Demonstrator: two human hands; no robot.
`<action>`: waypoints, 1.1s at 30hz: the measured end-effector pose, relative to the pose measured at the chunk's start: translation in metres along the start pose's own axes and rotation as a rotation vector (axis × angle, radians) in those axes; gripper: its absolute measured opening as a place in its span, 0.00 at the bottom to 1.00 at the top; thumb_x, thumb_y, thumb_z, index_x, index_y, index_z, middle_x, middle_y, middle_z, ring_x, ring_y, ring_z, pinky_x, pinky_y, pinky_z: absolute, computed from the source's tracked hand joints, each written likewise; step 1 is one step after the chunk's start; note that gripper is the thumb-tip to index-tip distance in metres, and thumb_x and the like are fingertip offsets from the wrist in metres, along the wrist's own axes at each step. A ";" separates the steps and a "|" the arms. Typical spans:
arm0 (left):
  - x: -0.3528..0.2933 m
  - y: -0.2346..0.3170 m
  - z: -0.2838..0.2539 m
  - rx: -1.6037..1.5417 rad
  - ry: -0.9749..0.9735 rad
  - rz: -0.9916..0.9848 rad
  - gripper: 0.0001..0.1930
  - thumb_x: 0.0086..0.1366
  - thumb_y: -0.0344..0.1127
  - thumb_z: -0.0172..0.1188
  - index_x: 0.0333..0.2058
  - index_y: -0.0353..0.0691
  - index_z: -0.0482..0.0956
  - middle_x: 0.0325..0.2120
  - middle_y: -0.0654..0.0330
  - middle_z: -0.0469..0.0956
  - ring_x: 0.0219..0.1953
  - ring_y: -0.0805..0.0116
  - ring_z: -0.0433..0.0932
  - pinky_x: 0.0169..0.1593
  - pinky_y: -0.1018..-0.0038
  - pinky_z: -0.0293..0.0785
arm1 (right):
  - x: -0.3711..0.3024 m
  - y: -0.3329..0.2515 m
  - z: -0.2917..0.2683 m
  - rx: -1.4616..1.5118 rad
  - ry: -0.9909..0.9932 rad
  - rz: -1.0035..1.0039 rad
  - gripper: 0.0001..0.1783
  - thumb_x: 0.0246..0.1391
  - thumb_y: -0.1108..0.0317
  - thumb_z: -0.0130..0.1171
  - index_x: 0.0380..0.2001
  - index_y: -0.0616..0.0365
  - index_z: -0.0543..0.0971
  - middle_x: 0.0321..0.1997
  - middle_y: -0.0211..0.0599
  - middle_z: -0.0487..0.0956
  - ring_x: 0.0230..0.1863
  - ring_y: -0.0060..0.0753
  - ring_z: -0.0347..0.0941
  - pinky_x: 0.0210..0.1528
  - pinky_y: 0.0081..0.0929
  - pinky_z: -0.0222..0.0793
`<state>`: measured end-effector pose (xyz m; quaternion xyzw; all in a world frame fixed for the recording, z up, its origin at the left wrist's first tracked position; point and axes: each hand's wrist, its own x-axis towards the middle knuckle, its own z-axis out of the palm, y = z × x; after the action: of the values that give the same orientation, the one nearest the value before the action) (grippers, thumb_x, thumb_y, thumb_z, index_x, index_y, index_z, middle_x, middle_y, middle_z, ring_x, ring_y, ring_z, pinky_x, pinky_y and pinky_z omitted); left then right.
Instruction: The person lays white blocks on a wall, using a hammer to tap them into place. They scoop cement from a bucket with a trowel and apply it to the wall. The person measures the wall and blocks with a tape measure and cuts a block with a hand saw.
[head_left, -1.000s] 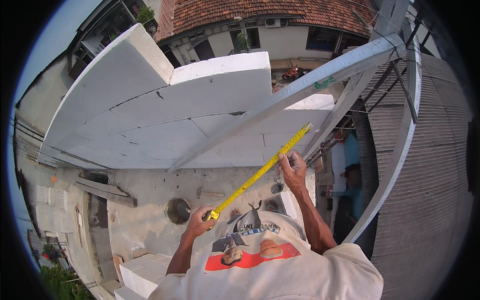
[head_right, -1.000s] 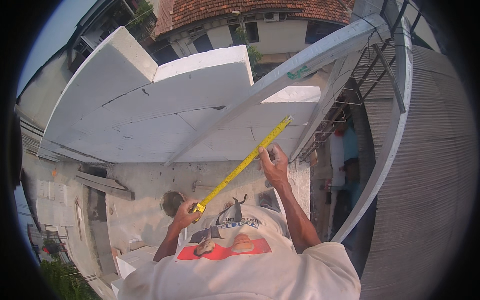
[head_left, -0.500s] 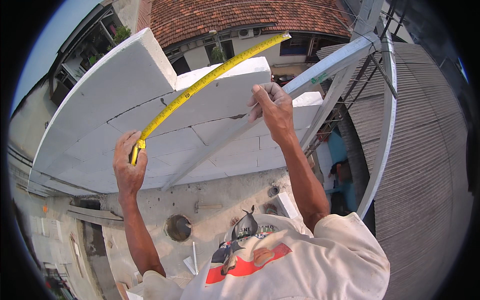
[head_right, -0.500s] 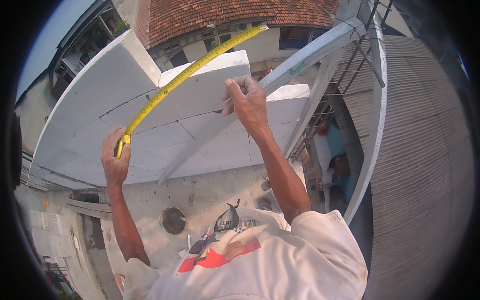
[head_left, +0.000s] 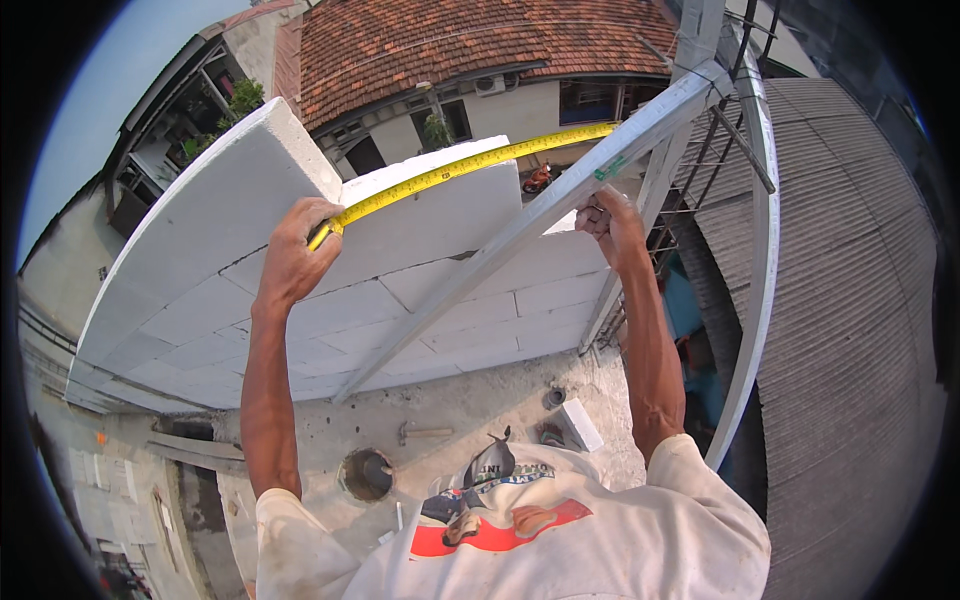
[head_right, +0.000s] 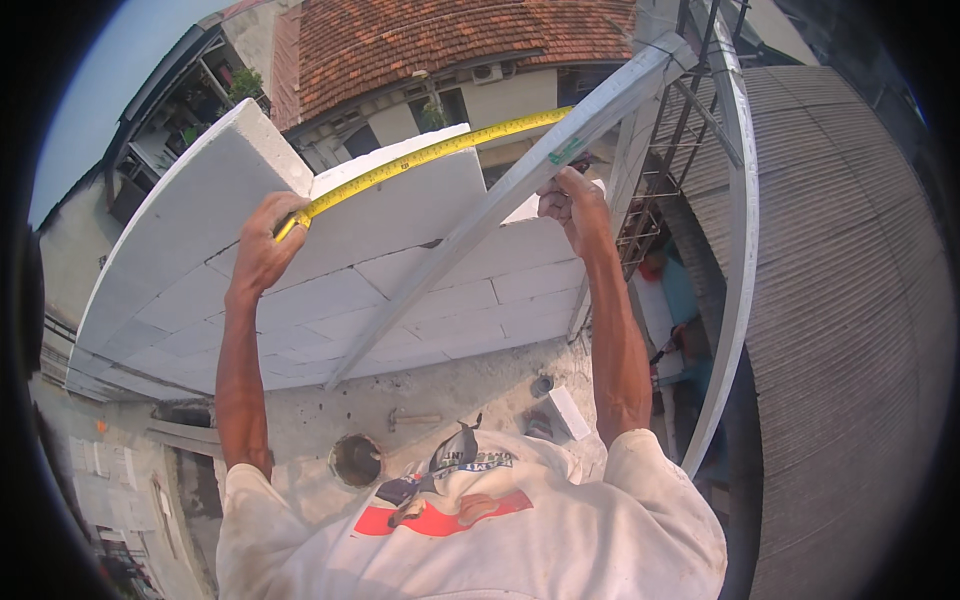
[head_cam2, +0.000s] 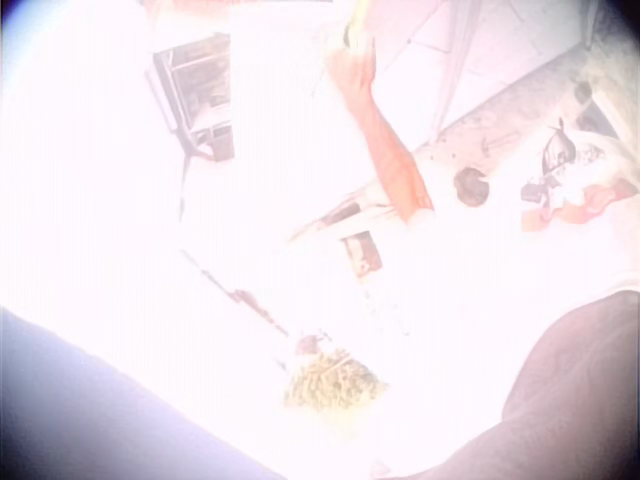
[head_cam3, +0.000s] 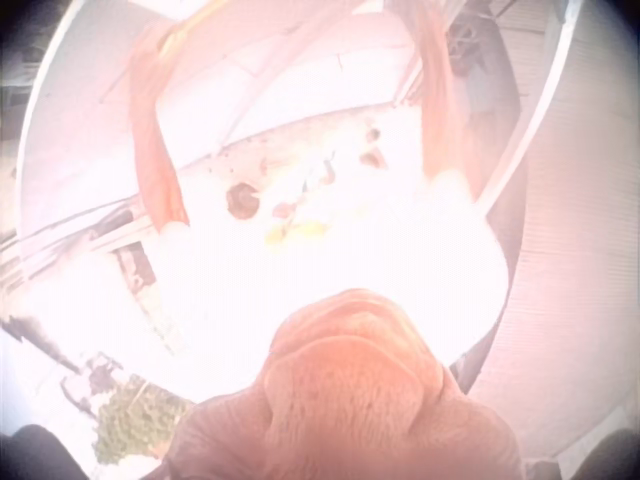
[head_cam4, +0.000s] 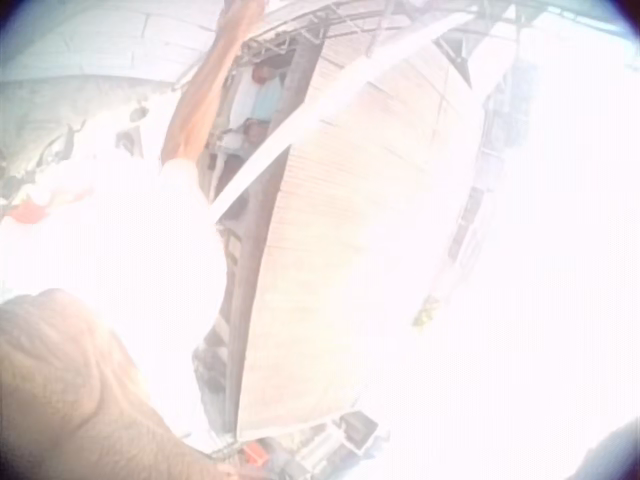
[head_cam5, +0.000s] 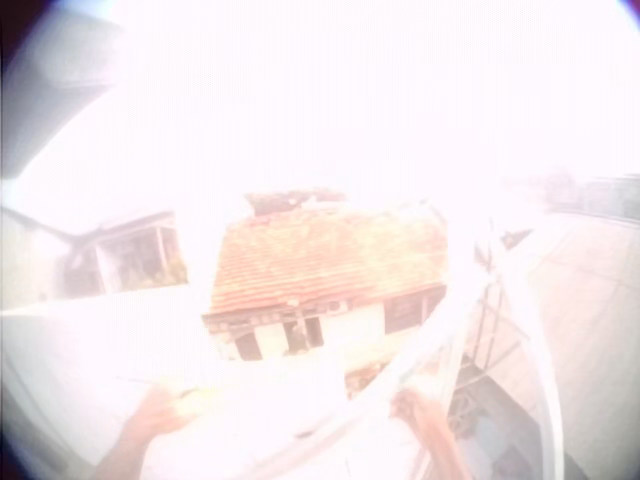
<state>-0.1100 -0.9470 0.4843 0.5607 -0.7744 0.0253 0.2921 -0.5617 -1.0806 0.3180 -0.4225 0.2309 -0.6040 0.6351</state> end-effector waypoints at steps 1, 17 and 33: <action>0.004 0.003 0.003 0.014 -0.003 -0.003 0.16 0.63 0.30 0.61 0.49 0.34 0.85 0.49 0.50 0.82 0.51 0.53 0.83 0.61 0.63 0.77 | 0.010 0.002 0.003 0.034 -0.001 0.019 0.18 0.75 0.58 0.55 0.51 0.64 0.81 0.36 0.40 0.84 0.35 0.32 0.82 0.39 0.30 0.81; 0.035 0.034 0.028 0.295 -0.006 0.009 0.20 0.60 0.36 0.65 0.52 0.40 0.88 0.53 0.56 0.82 0.49 0.55 0.85 0.58 0.60 0.80 | 0.111 0.014 0.031 0.210 -0.459 0.162 0.32 0.70 0.51 0.65 0.65 0.63 0.73 0.43 0.43 0.83 0.37 0.28 0.83 0.41 0.27 0.87; 0.033 0.025 0.034 0.201 -0.030 -0.070 0.21 0.63 0.38 0.64 0.54 0.44 0.87 0.54 0.55 0.81 0.51 0.55 0.85 0.58 0.59 0.83 | 0.107 0.008 0.053 -0.150 -0.255 0.081 0.21 0.65 0.59 0.66 0.52 0.67 0.84 0.35 0.40 0.87 0.33 0.29 0.86 0.43 0.26 0.86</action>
<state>-0.1528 -0.9788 0.4791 0.6140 -0.7523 0.0842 0.2235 -0.4969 -1.1709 0.3628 -0.5324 0.2097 -0.5003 0.6499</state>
